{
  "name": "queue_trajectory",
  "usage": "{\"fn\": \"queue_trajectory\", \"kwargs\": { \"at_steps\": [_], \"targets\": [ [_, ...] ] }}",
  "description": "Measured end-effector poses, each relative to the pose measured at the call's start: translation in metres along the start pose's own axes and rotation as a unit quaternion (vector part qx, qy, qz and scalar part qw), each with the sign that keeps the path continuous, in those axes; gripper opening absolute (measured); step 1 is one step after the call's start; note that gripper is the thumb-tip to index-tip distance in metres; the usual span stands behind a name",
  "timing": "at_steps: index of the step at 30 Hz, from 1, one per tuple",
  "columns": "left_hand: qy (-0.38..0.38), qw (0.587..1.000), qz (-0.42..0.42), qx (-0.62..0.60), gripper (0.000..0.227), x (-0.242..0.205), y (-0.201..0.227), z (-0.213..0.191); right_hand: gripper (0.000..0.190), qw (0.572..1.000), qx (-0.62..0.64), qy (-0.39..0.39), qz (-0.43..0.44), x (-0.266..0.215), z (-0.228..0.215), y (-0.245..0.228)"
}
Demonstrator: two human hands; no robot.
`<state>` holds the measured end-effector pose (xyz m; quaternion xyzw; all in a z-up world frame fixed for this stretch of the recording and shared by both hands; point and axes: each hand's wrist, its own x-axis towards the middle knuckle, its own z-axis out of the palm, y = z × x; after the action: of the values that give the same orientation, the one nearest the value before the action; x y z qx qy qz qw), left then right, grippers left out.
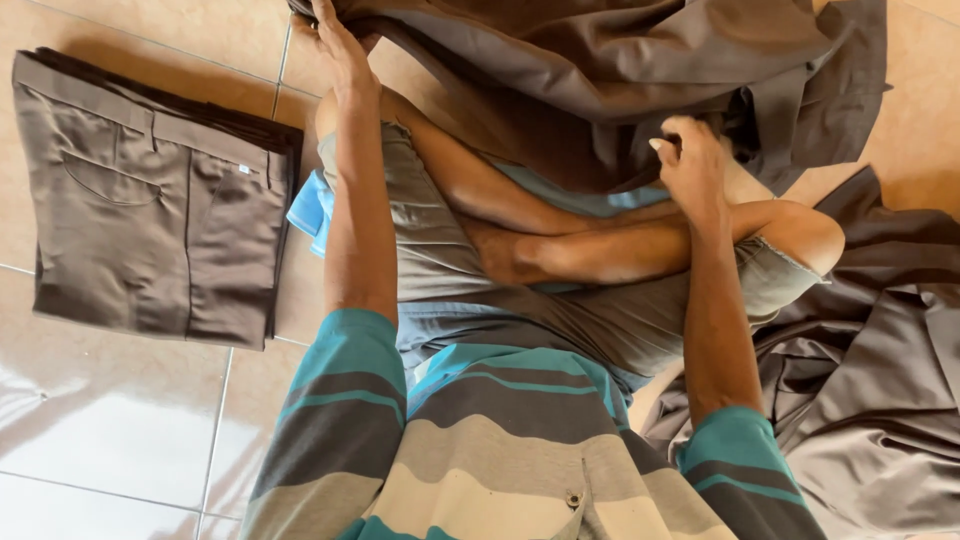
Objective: A person sitting on the floor is folding brown pants into neat rectangles.
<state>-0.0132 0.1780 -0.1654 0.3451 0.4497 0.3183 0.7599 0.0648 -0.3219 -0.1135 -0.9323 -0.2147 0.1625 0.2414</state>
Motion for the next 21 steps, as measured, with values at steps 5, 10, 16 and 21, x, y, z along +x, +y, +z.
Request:
{"fn": "queue_trajectory", "kwargs": {
  "at_steps": [5,10,16,21],
  "targets": [
    [0.037,0.999,0.015,-0.014,0.066,-0.015,0.013,0.010,0.066,0.957,-0.275,0.059,-0.072,0.053,0.028,0.035],
    [0.030,0.999,0.007,-0.023,0.081,-0.012,0.010,0.004,0.010,0.970,-0.206,0.080,-0.100,0.090,0.013,0.057],
    [0.065,0.998,0.007,-0.004,0.067,-0.031,0.030,0.018,0.016,0.966,0.236,0.103,0.006,0.037,-0.100,-0.010],
    [0.026,0.999,0.013,0.030,0.077,-0.002,0.003,0.001,0.007,0.994,0.037,-0.087,0.051,0.006,-0.082,0.001]
  ]
}}
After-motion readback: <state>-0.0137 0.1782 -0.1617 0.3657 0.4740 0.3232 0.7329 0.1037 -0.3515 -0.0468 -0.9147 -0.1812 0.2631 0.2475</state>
